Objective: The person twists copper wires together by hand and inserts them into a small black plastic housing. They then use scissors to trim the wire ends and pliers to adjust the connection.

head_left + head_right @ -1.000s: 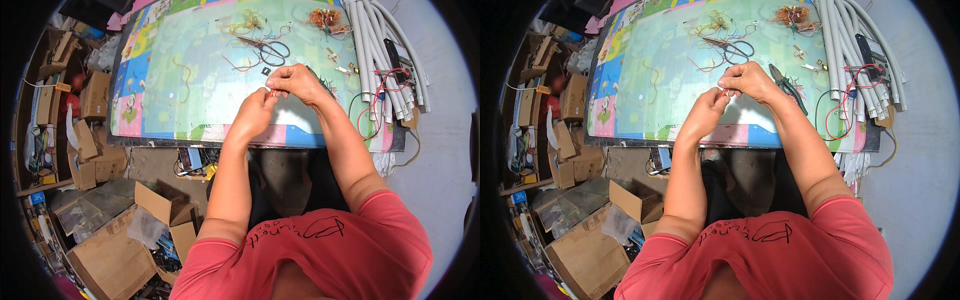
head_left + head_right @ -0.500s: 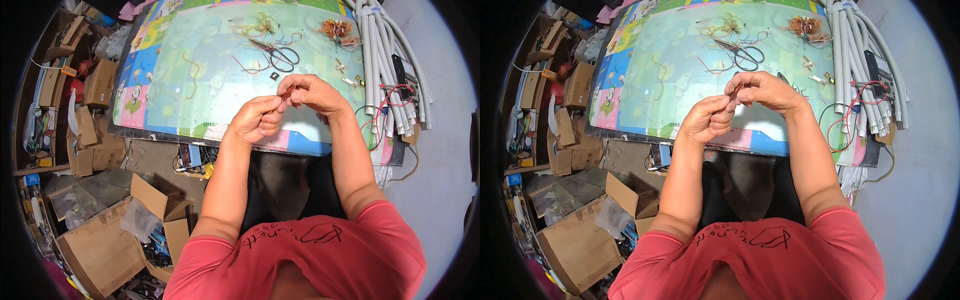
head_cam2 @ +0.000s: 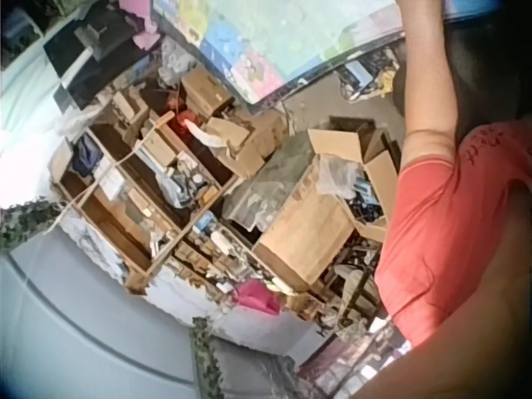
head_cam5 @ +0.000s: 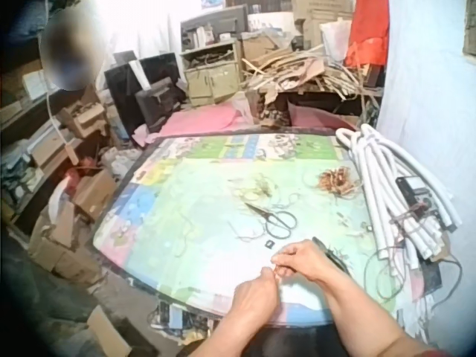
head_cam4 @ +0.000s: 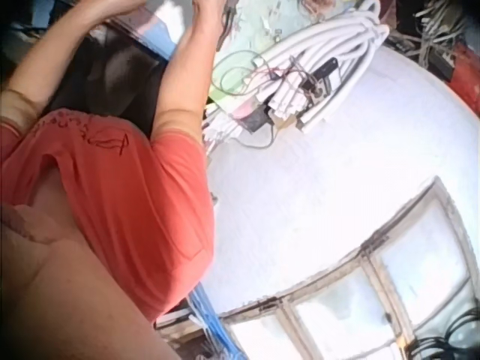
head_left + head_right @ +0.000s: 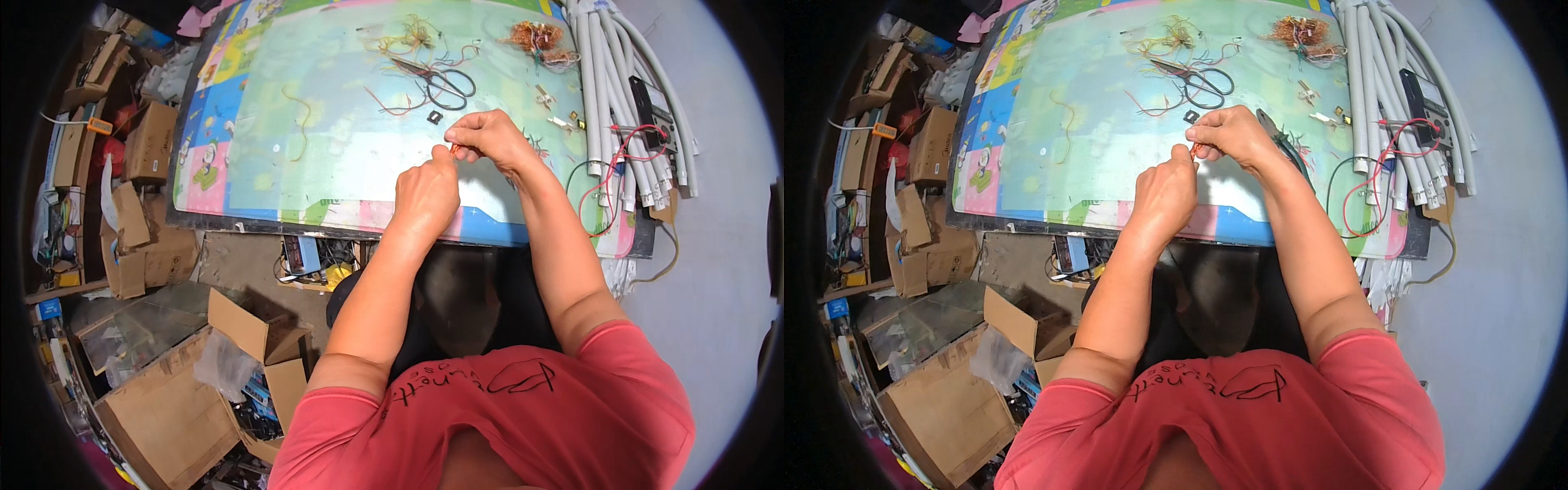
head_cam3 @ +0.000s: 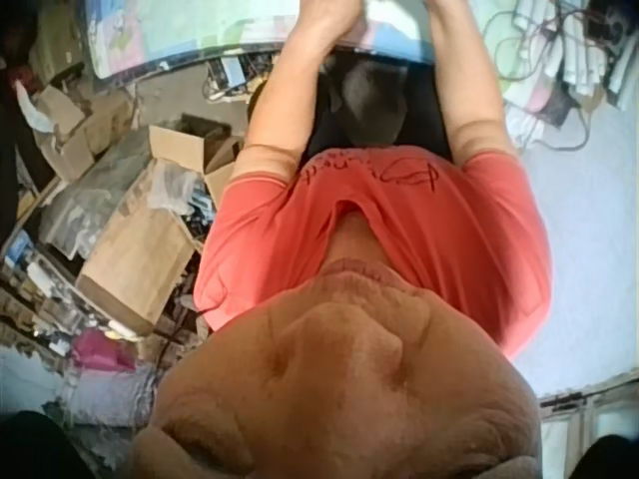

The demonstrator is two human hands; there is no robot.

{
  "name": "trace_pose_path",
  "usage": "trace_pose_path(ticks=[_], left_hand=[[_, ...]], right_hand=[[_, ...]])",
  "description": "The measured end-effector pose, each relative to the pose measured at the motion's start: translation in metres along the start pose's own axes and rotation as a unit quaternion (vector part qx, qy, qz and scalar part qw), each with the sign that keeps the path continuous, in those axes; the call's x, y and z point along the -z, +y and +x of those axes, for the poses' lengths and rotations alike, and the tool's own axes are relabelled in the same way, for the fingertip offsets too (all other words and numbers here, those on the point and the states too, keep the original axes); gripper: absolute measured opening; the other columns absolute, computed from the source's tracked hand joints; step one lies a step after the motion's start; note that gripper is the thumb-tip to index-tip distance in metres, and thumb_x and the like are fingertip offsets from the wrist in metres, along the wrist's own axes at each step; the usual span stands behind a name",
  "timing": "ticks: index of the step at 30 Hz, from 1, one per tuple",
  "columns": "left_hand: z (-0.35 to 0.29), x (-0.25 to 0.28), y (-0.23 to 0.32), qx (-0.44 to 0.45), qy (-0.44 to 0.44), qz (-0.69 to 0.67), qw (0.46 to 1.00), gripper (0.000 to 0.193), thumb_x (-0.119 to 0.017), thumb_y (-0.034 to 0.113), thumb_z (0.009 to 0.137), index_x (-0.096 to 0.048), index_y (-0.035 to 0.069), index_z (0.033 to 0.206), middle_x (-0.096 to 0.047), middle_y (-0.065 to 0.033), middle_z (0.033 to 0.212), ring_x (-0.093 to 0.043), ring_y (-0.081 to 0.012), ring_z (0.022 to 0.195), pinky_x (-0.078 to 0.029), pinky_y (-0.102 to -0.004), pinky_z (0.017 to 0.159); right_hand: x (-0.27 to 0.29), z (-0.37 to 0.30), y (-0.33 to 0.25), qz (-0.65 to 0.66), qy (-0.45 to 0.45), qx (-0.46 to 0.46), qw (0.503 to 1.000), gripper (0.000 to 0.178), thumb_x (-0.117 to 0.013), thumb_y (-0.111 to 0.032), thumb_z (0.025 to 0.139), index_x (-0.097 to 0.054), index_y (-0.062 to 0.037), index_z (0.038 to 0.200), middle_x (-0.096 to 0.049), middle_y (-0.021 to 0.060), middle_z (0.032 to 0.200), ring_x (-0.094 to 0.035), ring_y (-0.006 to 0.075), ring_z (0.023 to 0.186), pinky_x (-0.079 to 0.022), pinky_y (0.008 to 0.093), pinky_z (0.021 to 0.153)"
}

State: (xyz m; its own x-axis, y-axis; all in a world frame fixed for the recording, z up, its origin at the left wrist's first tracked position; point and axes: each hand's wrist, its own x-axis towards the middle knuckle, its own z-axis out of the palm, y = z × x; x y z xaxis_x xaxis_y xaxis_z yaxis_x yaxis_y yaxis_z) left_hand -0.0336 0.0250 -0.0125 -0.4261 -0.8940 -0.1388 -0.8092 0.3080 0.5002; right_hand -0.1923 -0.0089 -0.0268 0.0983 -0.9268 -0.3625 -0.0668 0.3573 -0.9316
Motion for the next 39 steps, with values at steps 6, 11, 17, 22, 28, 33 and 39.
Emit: trace_pose_path(ticks=[6, 11, 17, 22, 28, 33, 39], left_hand=[[0.004, -0.005, -0.028, -0.032, -0.054, -0.281, 0.958, 0.017, -0.045, 0.018, 0.094, -0.047, 0.001, 0.091, -0.053, -0.0138, 0.06, -0.049, -0.0258, 0.047, -0.039, -0.0376, 0.045], [0.0, 0.021, -0.04, 0.039, -0.299, -0.743, 0.598, 0.019, -0.046, 0.023, 0.096, -0.047, 0.006, 0.089, -0.029, 0.006, 0.055, -0.02, -0.0042, 0.043, -0.02, -0.0206, 0.037], [0.003, 0.02, -0.029, 0.074, -0.223, -0.677, 0.697, 0.026, -0.051, 0.03, 0.093, -0.049, 0.005, 0.087, -0.034, 0.004, 0.056, -0.027, -0.0049, 0.045, -0.022, -0.0208, 0.039], [0.006, 0.001, -0.033, 0.044, -0.081, -0.42, 0.903, 0.024, -0.048, 0.027, 0.095, -0.05, 0.004, 0.09, -0.044, -0.0005, 0.057, -0.038, -0.0109, 0.045, -0.03, -0.0266, 0.042], [0.005, -0.004, -0.006, 0.0, 0.067, 0.043, 0.997, 0.017, -0.044, 0.015, 0.094, -0.052, 0.0, 0.091, -0.058, -0.0262, 0.066, -0.057, -0.0449, 0.065, -0.043, -0.0507, 0.058], [0.007, -0.003, -0.051, 0.024, 0.057, -0.178, 0.982, 0.02, -0.047, 0.02, 0.094, -0.055, 0.002, 0.088, -0.055, -0.0133, 0.06, -0.053, -0.0244, 0.05, -0.041, -0.0357, 0.048], [0.001, 0.021, -0.066, 0.105, 0.036, -0.47, 0.876, 0.014, -0.055, 0.016, 0.091, -0.059, 0.003, 0.09, -0.048, 0.0005, 0.065, -0.04, -0.0061, 0.051, -0.034, -0.0212, 0.044]], right_hand=[[0.01, -0.008, -0.007, 0.045, -0.107, 0.039, 0.992, 0.029, -0.066, -0.024, 0.083, -0.063, -0.0006, 0.099, -0.063, 0.0031, 0.081, -0.058, 0.0069, 0.07, -0.043, 0.0197, 0.055], [0.011, -0.022, -0.023, 0.139, -0.218, 0.117, 0.959, 0.031, -0.065, -0.024, 0.083, -0.06, -0.003, 0.105, -0.06, 0.0035, 0.091, -0.053, 0.0079, 0.074, -0.041, 0.0192, 0.061], [0.021, -0.005, -0.007, 0.141, -0.169, 0.091, 0.971, 0.019, -0.065, -0.016, 0.084, -0.062, 0.0004, 0.094, -0.062, 0.0048, 0.084, -0.059, 0.0099, 0.072, -0.048, 0.0217, 0.062], [0.012, 0.002, 0.003, 0.118, -0.093, 0.072, 0.986, 0.018, -0.067, -0.014, 0.083, -0.065, 0.0029, 0.09, -0.064, 0.0074, 0.078, -0.061, 0.011, 0.068, -0.05, 0.0227, 0.057], [-0.003, 0.008, 0.013, 0.051, 0.022, 0.043, 0.998, 0.016, -0.065, -0.011, 0.082, -0.064, 0.0045, 0.085, -0.065, 0.0086, 0.071, -0.062, 0.0122, 0.06, -0.051, 0.0242, 0.05], [-0.032, 0.006, 0.02, 0.09, 0.052, 0.075, 0.992, 0.019, -0.062, -0.013, 0.083, -0.063, 0.0047, 0.089, -0.066, 0.0107, 0.077, -0.065, 0.0139, 0.062, -0.052, 0.0258, 0.051], [-0.046, -0.002, 0.023, 0.072, -0.004, 0.102, 0.992, 0.015, -0.061, -0.013, 0.084, -0.063, 0.0011, 0.09, -0.065, 0.0079, 0.08, -0.062, 0.0128, 0.067, -0.051, 0.0266, 0.059]])
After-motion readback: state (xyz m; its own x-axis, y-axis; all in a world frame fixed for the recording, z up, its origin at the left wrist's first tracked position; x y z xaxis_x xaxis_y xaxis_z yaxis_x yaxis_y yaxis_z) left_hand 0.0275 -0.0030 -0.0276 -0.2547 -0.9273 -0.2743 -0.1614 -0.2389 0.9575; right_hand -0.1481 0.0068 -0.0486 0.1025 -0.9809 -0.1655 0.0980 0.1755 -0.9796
